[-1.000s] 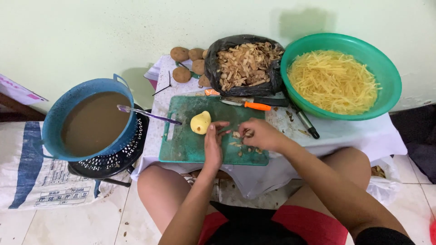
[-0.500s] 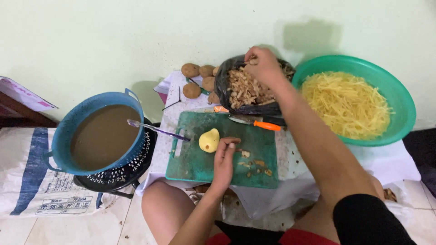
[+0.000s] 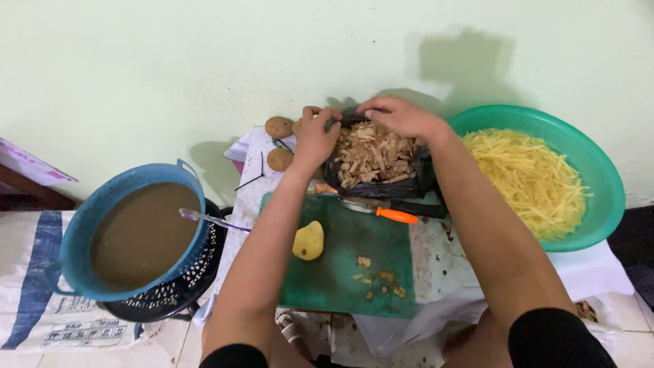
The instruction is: Peeling a potato and then slicing it into thin strips on a cutting board using a knife.
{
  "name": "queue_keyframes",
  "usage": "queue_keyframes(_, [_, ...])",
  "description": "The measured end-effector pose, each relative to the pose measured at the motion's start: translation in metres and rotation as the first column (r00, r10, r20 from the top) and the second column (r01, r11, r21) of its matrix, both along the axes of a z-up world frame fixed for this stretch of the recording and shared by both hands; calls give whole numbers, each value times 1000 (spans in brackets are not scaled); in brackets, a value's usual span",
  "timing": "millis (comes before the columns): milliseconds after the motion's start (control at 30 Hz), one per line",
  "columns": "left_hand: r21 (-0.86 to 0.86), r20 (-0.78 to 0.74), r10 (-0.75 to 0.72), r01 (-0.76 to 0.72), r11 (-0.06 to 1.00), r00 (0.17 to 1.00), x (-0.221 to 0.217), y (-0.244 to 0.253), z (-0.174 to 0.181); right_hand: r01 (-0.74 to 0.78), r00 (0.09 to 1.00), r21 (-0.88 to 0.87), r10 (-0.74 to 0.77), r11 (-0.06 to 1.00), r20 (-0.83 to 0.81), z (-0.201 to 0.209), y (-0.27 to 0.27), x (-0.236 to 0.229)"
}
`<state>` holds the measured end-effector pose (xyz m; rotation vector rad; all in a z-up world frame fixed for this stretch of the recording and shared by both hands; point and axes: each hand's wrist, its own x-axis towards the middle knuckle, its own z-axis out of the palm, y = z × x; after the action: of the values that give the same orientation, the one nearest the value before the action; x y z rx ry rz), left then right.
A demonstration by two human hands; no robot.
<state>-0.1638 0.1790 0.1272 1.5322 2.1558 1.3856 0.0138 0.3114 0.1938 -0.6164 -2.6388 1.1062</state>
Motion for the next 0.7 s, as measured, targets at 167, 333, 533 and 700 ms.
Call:
queue_keyframes(167, [-233, -54, -31, 18, 972, 998, -51, 82, -61, 113, 982, 240, -145, 964, 121, -52, 13, -7])
queue_keyframes(333, [-299, -142, -41, -4, 954, 989, -38, 76, -23, 96, 988, 473, -143, 876, 64, -76, 34, -15])
queue_keyframes(533, [223, 42, -51, 40, 974, 998, -32, 84, 21, 95, 973, 188, -51, 978, -226, -74, 19, -12])
queue_keyframes(700, [425, 109, -122, 64, 903, 987, -29, 69, 64, 26, 1000, 123, -24, 992, -13, -92, 32, -31])
